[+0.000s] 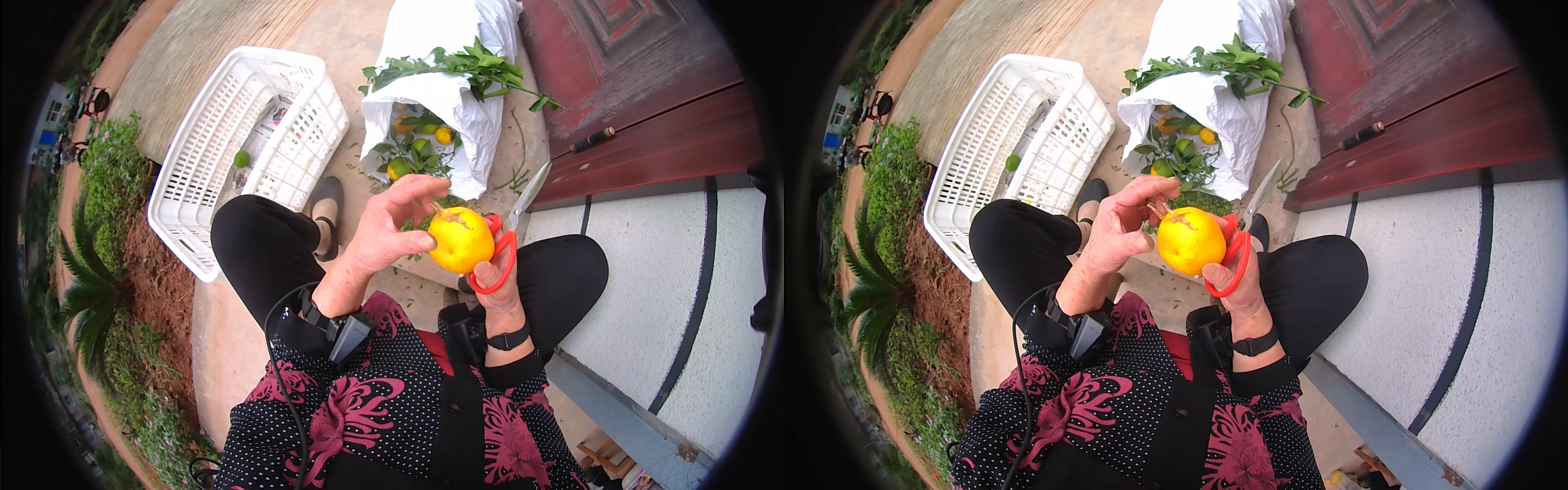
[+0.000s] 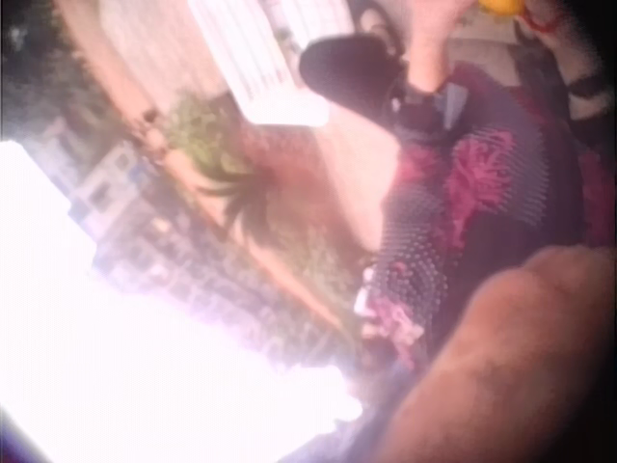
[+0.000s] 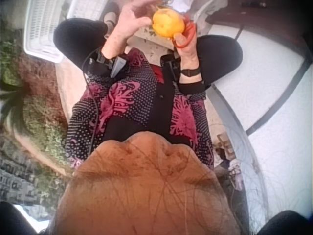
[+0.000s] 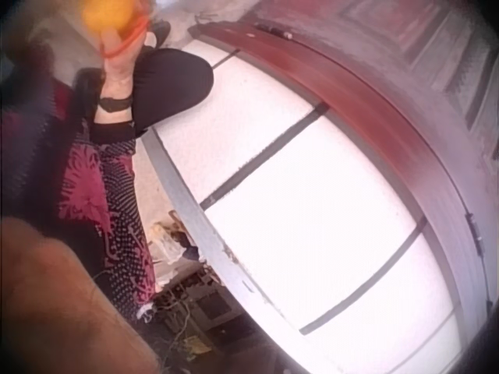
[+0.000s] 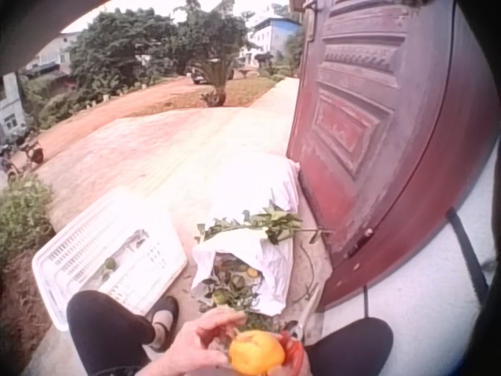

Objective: The person trims leaves from branches using red-handled scissors, then cuts several citrus fruits in half and places them into a white plastic basket.

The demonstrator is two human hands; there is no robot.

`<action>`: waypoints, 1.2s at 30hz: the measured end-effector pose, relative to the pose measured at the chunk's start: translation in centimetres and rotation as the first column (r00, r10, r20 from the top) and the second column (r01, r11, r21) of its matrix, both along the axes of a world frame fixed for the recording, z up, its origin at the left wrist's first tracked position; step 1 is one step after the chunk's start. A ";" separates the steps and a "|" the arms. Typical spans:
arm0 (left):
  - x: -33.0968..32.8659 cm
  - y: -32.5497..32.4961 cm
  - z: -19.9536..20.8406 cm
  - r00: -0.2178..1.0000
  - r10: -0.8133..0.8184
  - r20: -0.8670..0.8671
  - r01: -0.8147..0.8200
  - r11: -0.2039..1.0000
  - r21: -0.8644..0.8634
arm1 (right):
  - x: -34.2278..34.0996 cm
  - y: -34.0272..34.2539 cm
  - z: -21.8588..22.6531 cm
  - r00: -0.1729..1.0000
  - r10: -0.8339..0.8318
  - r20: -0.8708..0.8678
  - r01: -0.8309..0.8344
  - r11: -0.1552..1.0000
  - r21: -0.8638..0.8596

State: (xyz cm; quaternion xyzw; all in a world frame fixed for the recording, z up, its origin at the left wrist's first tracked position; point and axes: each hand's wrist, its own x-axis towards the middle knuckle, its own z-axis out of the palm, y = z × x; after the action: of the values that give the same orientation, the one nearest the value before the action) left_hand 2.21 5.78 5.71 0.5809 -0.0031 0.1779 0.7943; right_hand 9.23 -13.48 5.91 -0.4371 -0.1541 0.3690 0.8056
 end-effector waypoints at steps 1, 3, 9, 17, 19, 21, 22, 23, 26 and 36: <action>0.0 0.0 0.2 1.000 0.000 -0.009 0.001 0.996 0.084 | 0.0 0.1 0.1 1.000 0.010 0.004 -0.010 1.000 0.007; -0.2 -0.2 0.5 0.999 0.048 -0.020 -0.044 0.981 0.188 | 0.0 0.1 0.3 0.999 0.033 0.008 -0.033 0.999 0.012; -0.6 0.1 1.0 0.995 0.098 -0.036 -0.093 0.989 0.117 | 0.0 0.3 0.7 0.998 0.068 0.015 -0.069 0.998 0.012; -1.0 0.4 1.7 0.989 0.125 -0.083 -0.112 0.983 0.145 | 0.0 0.0 0.1 0.993 0.114 0.035 -0.114 0.993 -0.001; -1.1 0.3 1.9 0.979 0.180 -0.096 -0.167 0.977 0.132 | 0.1 -0.1 -0.1 0.990 0.134 0.052 -0.133 0.991 -0.011; -1.3 0.5 2.0 0.971 0.214 -0.107 -0.207 0.975 0.076 | 0.1 -0.1 -0.2 0.987 0.147 0.059 -0.146 0.989 -0.015; -1.4 0.7 2.0 0.966 0.231 -0.113 -0.227 0.973 0.048 | 0.1 -0.1 -0.2 0.987 0.151 0.060 -0.150 0.989 -0.014; -1.4 0.9 1.9 0.957 0.255 -0.136 -0.255 0.967 0.019 | 0.1 0.0 -0.2 0.986 0.155 0.061 -0.154 0.988 -0.014; -1.3 1.8 1.1 0.899 0.340 -0.276 -0.376 0.922 -0.089 | 0.0 -0.1 -0.2 0.990 0.136 0.021 -0.136 0.990 0.020; -0.7 2.2 0.4 0.920 0.335 -0.202 -0.177 0.816 0.550 | 0.4 -1.0 -2.3 0.996 -0.040 -0.077 0.039 0.999 -0.012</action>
State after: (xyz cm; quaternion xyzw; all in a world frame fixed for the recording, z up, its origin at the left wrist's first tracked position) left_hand 1.52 8.03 6.11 0.7885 0.1441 0.1897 0.5670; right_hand 9.65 -14.44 3.64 -0.4298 -0.1122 0.3703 0.8158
